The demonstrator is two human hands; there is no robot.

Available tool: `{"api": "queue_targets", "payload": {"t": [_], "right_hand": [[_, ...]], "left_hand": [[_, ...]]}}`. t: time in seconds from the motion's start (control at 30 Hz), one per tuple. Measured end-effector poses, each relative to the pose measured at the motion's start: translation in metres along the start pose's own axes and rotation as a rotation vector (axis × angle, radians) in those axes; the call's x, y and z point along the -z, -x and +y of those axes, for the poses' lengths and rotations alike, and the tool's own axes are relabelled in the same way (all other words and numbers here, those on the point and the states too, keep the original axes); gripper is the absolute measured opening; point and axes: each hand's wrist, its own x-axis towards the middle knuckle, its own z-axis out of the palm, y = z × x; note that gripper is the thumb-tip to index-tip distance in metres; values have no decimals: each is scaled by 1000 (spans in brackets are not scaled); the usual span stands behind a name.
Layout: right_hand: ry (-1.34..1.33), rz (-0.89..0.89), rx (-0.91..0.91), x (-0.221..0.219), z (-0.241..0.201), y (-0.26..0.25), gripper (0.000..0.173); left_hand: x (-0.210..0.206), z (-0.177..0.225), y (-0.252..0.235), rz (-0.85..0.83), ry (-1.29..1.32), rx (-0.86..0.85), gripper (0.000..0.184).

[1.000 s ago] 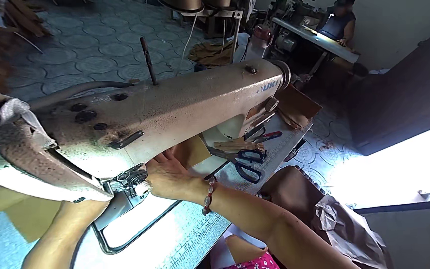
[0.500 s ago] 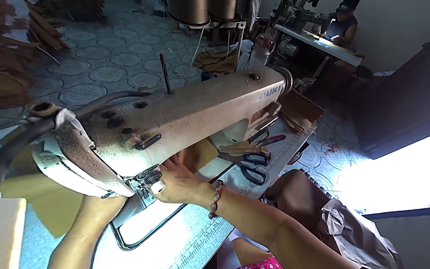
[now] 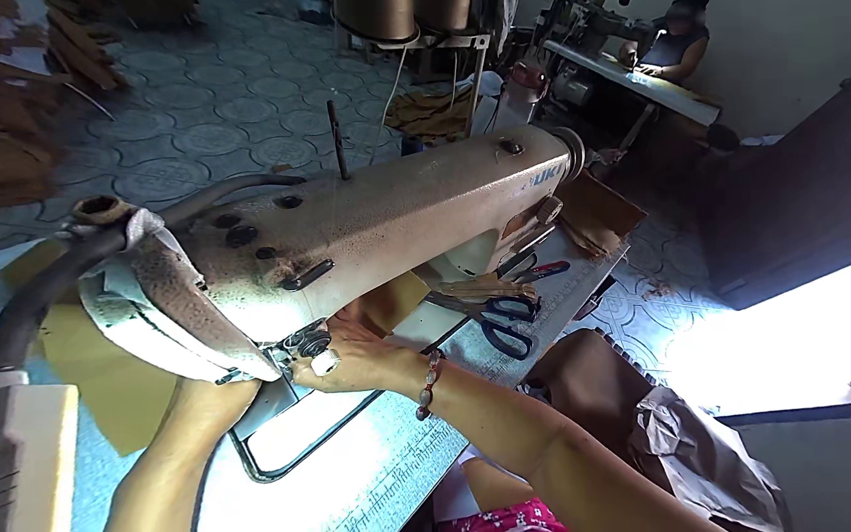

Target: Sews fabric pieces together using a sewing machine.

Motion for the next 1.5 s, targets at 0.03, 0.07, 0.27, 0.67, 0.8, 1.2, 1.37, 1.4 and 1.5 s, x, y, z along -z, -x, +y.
{"api": "queue_targets", "payload": {"t": [0.03,0.07,0.27,0.67,0.8,1.2,1.37,1.4,1.5], "right_hand": [[-14,-6,3,-1,0,2,31],[-24,1,5,-2,0,3,30],[-47,-62,-43,7,-4,3,35],[113,165,-199,-15,13,14,40],[164,165,-139,-20,19,9,34],[150,139,-12,-14,21,2,31],[187,1,-87,-6,14,-2,32],[189,-13,-99,-6,13,-2,33],[171,13,-76,-6,11,-2,30]], "left_hand": [[-1,-1,2,0,3,-3,46],[-1,-1,4,-5,3,-4,47],[10,40,9,-27,24,129,31],[20,36,-2,-118,-42,131,27],[20,43,1,-81,-88,126,28],[0,29,8,72,-288,146,44],[-3,19,3,112,-369,83,32],[-3,20,3,112,-372,87,30],[2,32,5,85,-346,147,28]]}}
